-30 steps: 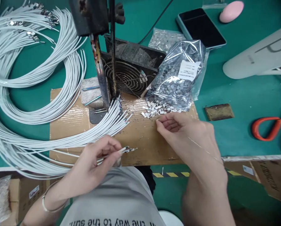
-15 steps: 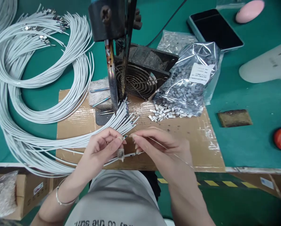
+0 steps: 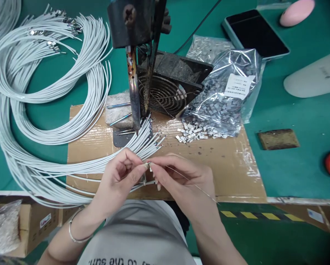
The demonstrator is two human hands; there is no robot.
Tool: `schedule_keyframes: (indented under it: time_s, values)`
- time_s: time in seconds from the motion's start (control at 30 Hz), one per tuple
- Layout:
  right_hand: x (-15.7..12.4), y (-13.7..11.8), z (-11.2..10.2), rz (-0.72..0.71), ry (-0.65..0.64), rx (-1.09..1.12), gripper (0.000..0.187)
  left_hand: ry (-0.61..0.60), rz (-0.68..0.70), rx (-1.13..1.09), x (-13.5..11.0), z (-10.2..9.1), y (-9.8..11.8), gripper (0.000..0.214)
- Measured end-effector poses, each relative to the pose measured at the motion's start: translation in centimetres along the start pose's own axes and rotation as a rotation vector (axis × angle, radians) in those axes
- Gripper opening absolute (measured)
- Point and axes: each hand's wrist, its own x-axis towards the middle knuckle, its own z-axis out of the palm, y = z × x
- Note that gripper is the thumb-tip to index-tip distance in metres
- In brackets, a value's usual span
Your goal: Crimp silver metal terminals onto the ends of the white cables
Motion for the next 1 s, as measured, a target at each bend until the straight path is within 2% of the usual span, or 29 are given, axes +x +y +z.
schedule_keyframes:
  time_s: [0.17, 0.3, 0.47, 0.6, 0.8, 0.93, 1.0]
  values:
    - [0.1, 0.1, -0.1, 0.111, -0.037, 0.117, 0.007, 0.063, 0.057, 0.081, -0.1, 0.3, 0.3, 0.023]
    - [0.4, -0.1, -0.9, 0.206, -0.118, 0.078, 0.015, 0.041, 0.077, 0.122, -0.3, 0.2, 0.3, 0.02]
    - [0.4, -0.7, -1.8, 0.256, -0.124, 0.031, 0.013, -0.044, 0.028, 0.163, -0.4, -0.3, 0.3, 0.021]
    - [0.4, -1.9, -2.0, 0.269, -0.189, -0.003, 0.006, -0.022, -0.024, 0.215, -0.4, -0.5, 0.6, 0.02]
    - [0.2, -2.0, -1.5, 0.202, -0.096, 0.003, 0.01, 0.014, 0.02, 0.255, -0.7, -0.1, 0.4, 0.02]
    - [-0.2, -1.1, -0.2, 0.144, 0.007, 0.032, 0.011, 0.073, 0.098, 0.21, -1.0, 0.5, -0.3, 0.02]
    - [-0.6, -0.6, 0.7, 0.054, 0.091, 0.009, 0.013, 0.102, 0.124, 0.15, -1.1, 0.8, -0.6, 0.02]
